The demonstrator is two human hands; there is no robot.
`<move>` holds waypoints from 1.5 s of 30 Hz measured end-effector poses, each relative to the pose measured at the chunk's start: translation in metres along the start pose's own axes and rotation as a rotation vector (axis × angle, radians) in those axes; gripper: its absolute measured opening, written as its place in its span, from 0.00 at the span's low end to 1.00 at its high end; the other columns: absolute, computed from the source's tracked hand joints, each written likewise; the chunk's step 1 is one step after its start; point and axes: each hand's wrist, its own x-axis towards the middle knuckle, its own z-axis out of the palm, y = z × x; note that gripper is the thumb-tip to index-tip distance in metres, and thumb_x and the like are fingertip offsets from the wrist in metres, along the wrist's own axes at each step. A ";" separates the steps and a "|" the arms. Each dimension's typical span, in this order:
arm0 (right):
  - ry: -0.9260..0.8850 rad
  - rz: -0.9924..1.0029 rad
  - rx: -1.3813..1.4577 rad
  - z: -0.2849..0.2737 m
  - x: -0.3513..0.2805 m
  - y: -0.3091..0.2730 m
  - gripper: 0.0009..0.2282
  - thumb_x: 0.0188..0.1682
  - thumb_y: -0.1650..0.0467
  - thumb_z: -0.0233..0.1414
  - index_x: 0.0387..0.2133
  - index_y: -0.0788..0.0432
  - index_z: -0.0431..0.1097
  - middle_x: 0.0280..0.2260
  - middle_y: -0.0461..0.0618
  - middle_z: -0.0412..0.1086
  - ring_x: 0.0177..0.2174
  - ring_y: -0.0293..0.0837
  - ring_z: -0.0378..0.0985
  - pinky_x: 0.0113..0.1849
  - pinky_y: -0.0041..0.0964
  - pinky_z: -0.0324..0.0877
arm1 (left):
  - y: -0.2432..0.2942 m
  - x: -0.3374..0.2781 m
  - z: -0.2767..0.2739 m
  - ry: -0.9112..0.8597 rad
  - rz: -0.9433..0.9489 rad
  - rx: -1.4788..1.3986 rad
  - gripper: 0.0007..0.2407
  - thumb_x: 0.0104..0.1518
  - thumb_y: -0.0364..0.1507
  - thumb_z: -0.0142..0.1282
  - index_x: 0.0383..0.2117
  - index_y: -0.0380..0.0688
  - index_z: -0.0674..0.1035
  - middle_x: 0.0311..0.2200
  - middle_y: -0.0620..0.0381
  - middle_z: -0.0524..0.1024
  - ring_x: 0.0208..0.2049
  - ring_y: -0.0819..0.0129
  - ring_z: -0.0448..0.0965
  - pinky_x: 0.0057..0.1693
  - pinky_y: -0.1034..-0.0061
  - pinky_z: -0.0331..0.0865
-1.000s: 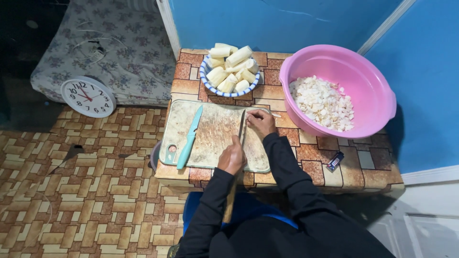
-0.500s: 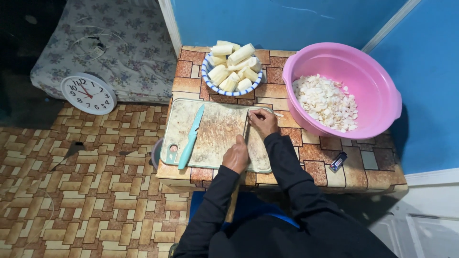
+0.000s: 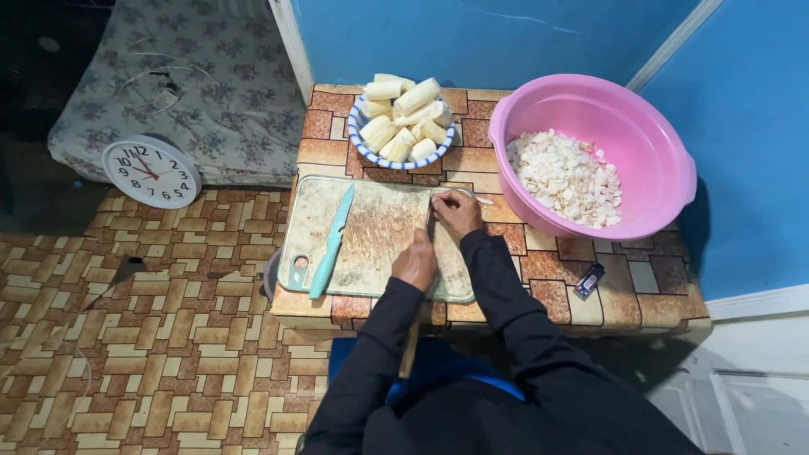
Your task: The person is chopping root vegetables on a cutting board and transferring the pieces into a large bowl.
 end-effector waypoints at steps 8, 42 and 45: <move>0.015 0.055 -0.014 0.003 -0.001 -0.002 0.07 0.37 0.72 0.57 0.29 0.55 0.75 0.31 0.53 0.72 0.29 0.41 0.76 0.30 0.28 0.77 | -0.026 0.032 0.018 -0.052 -0.024 -0.076 0.07 0.52 0.24 0.34 0.36 0.39 0.58 0.31 0.31 0.73 0.36 0.32 0.75 0.42 0.45 0.68; 0.104 0.033 -0.355 0.000 -0.012 -0.005 0.06 0.38 0.64 0.53 0.29 0.39 0.72 0.25 0.36 0.73 0.28 0.32 0.76 0.35 0.26 0.70 | -0.014 0.021 0.011 -0.066 -0.092 -0.066 0.07 0.55 0.26 0.29 0.37 0.40 0.60 0.36 0.33 0.73 0.41 0.36 0.74 0.47 0.47 0.67; 0.120 -0.071 -0.335 0.000 -0.020 -0.013 0.06 0.39 0.66 0.52 0.30 0.44 0.72 0.29 0.42 0.73 0.30 0.38 0.77 0.35 0.30 0.72 | -0.012 0.005 0.000 -0.065 -0.085 -0.077 0.07 0.52 0.26 0.40 0.36 0.40 0.60 0.34 0.33 0.74 0.40 0.36 0.74 0.46 0.46 0.67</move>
